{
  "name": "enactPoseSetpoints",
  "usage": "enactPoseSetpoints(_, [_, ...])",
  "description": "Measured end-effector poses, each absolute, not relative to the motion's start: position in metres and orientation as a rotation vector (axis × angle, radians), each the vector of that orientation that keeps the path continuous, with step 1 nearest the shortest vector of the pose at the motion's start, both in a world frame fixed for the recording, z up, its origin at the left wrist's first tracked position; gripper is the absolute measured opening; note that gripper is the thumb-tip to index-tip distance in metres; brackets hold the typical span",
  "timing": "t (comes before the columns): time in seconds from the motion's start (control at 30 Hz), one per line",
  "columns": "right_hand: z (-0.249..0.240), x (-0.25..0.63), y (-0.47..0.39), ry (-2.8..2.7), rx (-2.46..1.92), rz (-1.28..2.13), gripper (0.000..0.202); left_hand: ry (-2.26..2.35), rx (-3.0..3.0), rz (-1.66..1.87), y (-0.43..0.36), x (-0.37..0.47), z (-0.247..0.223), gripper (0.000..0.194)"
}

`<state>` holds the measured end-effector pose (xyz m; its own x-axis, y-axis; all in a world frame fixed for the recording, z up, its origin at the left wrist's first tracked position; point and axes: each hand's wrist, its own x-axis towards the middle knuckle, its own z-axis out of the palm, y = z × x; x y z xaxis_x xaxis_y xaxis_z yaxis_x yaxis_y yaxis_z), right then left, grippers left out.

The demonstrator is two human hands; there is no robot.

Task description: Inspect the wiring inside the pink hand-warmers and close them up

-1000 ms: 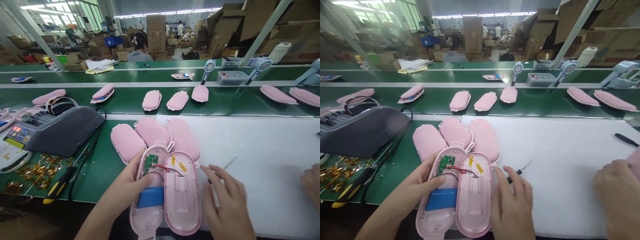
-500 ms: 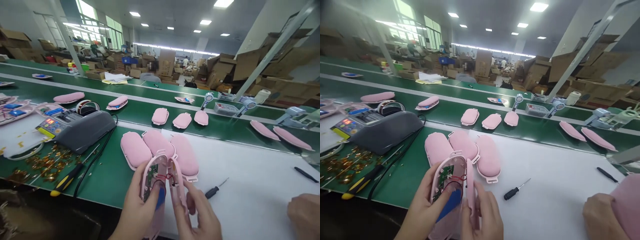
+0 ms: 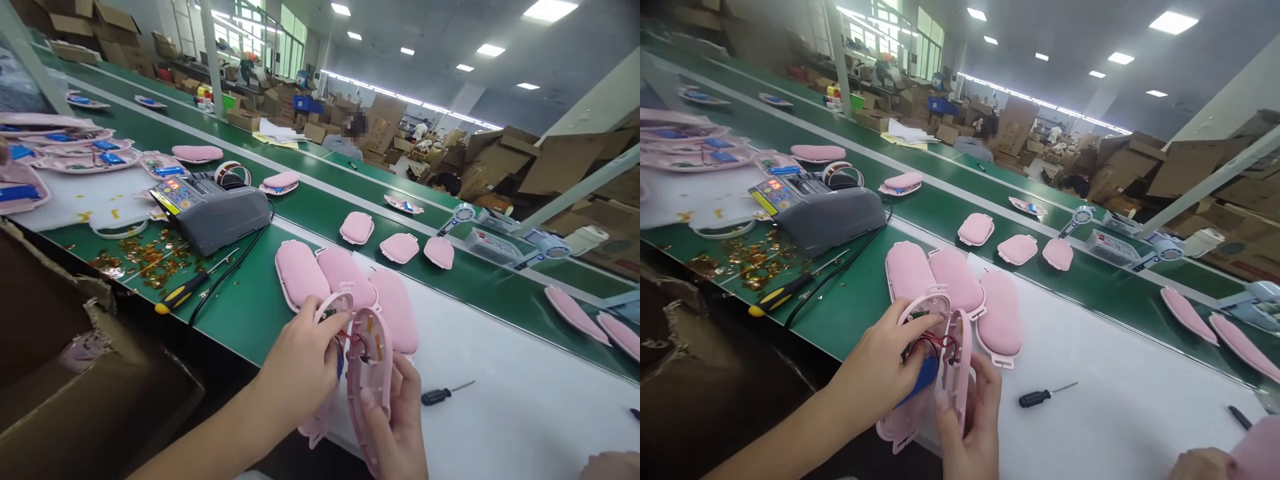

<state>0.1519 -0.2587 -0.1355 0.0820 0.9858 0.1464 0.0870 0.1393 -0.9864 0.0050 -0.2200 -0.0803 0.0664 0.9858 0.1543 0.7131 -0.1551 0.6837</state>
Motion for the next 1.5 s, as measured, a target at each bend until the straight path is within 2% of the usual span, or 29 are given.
enactPoseSetpoints(0.2, [-0.13, 0.138, -0.253, -1.24, -1.147, 1.038, 0.039, 1.448, 1.994, 0.815, -0.225, 0.002, -0.068, 0.033])
enactPoseSetpoints(0.37, [-0.129, 0.133, -0.249, -1.218, -1.185, 0.974, 0.036, 1.506, 1.998, 0.887, -0.219, 0.002, -0.079, 0.033])
enactPoseSetpoints(0.6, [-0.132, 0.144, -0.237, -1.171, -1.174, 1.049, 0.038, 1.453, 1.9, 1.122, -0.207, -0.003, -0.101, 0.059])
enactPoseSetpoints(0.87, [-0.122, 0.119, -0.243, -1.259, -1.203, 0.92, 0.041, 1.583, 1.909, 1.325, -0.215, 0.009, -0.103, 0.067])
enactPoseSetpoints(0.97, [-0.125, 0.115, -0.245, -1.222, -1.218, 0.918, 0.044, 1.578, 1.856, 1.468, -0.216, 0.012, -0.104, 0.062])
enactPoseSetpoints(1.1, [-0.127, 0.117, -0.247, -1.191, -1.242, 0.947, 0.046, 1.41, 1.774, 1.614, -0.215, 0.01, -0.108, 0.04])
enactPoseSetpoints(1.17, [-0.125, 0.115, -0.247, -1.159, -1.252, 0.972, 0.047, 1.239, 1.609, 1.617, -0.216, 0.01, -0.111, 0.04])
enactPoseSetpoints(1.33, [-0.128, 0.104, -0.247, -1.118, -1.297, 0.99, 0.052, 0.783, 1.144, 1.482, -0.215, 0.018, -0.12, 0.048])
enactPoseSetpoints(1.5, [-0.145, 0.097, -0.24, -1.094, -1.217, 0.949, 0.051, 0.661, 0.768, 1.313, -0.208, 0.017, -0.12, 0.077])
